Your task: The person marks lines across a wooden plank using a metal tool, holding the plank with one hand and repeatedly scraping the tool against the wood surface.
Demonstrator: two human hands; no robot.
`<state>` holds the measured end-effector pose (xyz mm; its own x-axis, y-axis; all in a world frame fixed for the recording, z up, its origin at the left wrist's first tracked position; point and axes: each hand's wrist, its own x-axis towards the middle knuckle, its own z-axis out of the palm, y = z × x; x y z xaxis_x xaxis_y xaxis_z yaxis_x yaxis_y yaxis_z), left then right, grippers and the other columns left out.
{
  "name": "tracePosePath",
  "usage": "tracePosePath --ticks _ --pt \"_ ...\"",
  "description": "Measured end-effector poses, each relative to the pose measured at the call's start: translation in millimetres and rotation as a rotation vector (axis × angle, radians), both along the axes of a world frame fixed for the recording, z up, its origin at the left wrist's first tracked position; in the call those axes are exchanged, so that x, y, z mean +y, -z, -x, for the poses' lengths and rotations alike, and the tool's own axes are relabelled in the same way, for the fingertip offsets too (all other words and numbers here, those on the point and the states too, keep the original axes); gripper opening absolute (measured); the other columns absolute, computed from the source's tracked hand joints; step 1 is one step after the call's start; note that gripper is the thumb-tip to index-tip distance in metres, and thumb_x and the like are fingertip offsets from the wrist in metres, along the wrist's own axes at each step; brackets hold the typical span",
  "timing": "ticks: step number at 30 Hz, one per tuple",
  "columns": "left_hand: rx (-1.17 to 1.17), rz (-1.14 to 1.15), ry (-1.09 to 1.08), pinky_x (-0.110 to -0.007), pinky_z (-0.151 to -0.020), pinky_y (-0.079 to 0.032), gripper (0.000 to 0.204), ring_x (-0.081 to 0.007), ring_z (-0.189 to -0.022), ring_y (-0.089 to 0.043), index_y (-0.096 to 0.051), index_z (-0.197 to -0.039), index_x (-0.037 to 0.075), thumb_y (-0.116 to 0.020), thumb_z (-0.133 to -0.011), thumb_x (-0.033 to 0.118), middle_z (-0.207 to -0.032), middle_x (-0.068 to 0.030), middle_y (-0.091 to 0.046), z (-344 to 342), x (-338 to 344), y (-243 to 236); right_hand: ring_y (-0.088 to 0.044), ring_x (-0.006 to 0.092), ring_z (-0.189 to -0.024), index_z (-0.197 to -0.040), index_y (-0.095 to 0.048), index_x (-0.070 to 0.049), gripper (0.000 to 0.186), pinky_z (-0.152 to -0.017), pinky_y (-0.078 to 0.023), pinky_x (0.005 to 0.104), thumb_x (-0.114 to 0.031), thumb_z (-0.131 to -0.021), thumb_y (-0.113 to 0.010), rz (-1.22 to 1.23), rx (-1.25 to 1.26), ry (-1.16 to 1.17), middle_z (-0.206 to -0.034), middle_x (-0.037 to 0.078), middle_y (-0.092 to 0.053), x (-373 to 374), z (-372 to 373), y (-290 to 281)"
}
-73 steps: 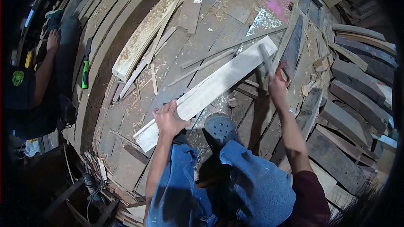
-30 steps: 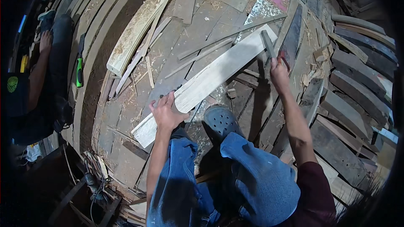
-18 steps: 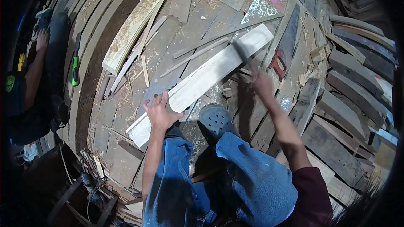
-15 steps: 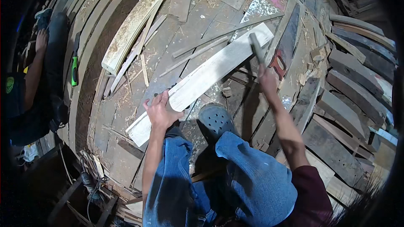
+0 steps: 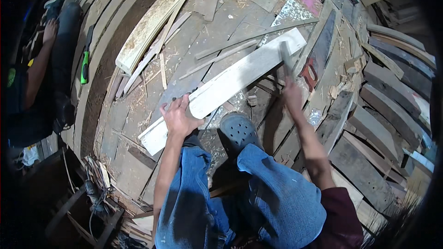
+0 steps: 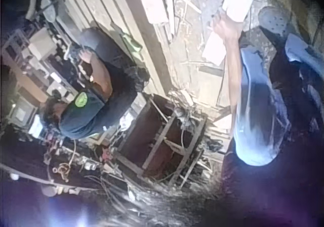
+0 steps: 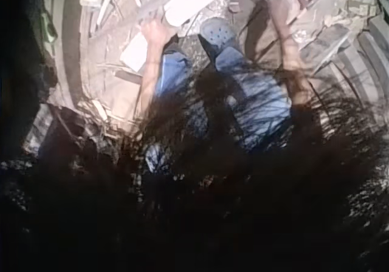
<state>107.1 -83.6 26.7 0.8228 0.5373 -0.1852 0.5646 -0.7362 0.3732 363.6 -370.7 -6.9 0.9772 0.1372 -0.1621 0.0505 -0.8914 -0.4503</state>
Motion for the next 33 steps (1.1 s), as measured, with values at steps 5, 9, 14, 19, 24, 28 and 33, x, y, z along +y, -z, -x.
tracePosePath --ticks 5,9,14,19,24,28,33 --pt "0.017 -0.029 -0.009 -0.049 -0.106 -0.026 0.097 -0.0251 -0.111 -0.059 -0.058 -0.129 0.009 -0.085 -0.042 0.04 -0.115 -0.0137 -0.065 22.7 4.8 7.5 -0.064 0.0437 -0.063 -0.092 -0.058 -0.003 0.036 -0.059 -0.051 0.0545 -0.037 -0.098 -0.047 0.042 0.231 -0.804 -0.066 0.023 -0.063 80.1 169.8 -29.8" --pt "0.014 0.006 -0.012 -0.049 -0.106 -0.026 0.096 -0.0249 -0.113 -0.058 -0.059 -0.129 0.008 -0.085 -0.042 0.04 -0.117 -0.0123 -0.065 16.9 8.7 -1.8 -0.065 0.0421 -0.065 -0.094 -0.061 -0.002 0.044 -0.057 -0.05 0.0533 -0.045 -0.097 -0.049 0.18 0.009 -0.637 -0.068 0.025 -0.063 49.9 79.4 -29.3" --pt "-0.033 0.012 -0.016 -0.049 -0.106 -0.026 0.095 -0.0238 -0.111 -0.06 -0.059 -0.127 0.008 -0.086 -0.042 0.04 -0.115 -0.0112 -0.066 2.0 1.2 -3.7 -0.064 0.0478 -0.073 -0.09 -0.062 0.0 0.049 -0.063 -0.05 0.055 -0.045 -0.098 -0.046 0.08 -0.027 -0.135 -0.074 0.028 -0.064 4.7 6.6 -28.6" --pt "0.013 -0.024 -0.035 -0.049 -0.106 -0.026 0.096 -0.0231 -0.111 -0.06 -0.059 -0.128 0.008 -0.086 -0.041 0.041 -0.114 -0.0102 -0.066 15.0 7.3 3.2 -0.063 0.0482 -0.066 -0.098 -0.059 -0.002 0.046 -0.06 -0.049 0.0566 -0.045 -0.098 -0.046 -0.01 0.163 -0.589 -0.07 0.028 -0.063 61.0 147.1 -30.7" --pt "0.067 0.028 -0.031 -0.048 -0.107 -0.026 0.098 -0.0213 -0.114 -0.058 -0.058 -0.13 0.01 -0.086 -0.042 0.041 -0.118 -0.0092 -0.065 0.9 0.9 -5.6 -0.065 0.0414 -0.065 -0.093 -0.059 -0.005 0.045 -0.055 -0.05 0.0512 -0.048 -0.098 -0.047 0.294 -0.111 -0.566 -0.068 0.022 -0.064 -4.0 19.4 -15.5" --pt "-0.004 -0.007 -0.007 -0.048 -0.107 -0.026 0.097 -0.0219 -0.112 -0.059 -0.059 -0.13 0.01 -0.085 -0.042 0.042 -0.118 -0.0106 -0.065 -4.8 -3.6 4.4 -0.066 0.0404 -0.072 -0.1 -0.065 -0.002 0.046 -0.06 -0.051 0.0524 -0.044 -0.099 -0.045 0.13 -0.036 -0.108 -0.077 0.026 -0.065 -15.5 -4.3 -6.4" --pt "0.054 -0.012 -0.03 -0.049 -0.106 -0.026 0.095 -0.023 -0.112 -0.059 -0.059 -0.128 0.009 -0.085 -0.043 0.042 -0.117 -0.0108 -0.065 18.9 8.9 -0.1 -0.065 0.0454 -0.072 -0.093 -0.061 -0.001 0.043 -0.064 -0.054 0.0513 -0.042 -0.096 -0.05 0.198 0.354 -0.808 -0.087 0.023 -0.067 80.5 168.7 -37.7"
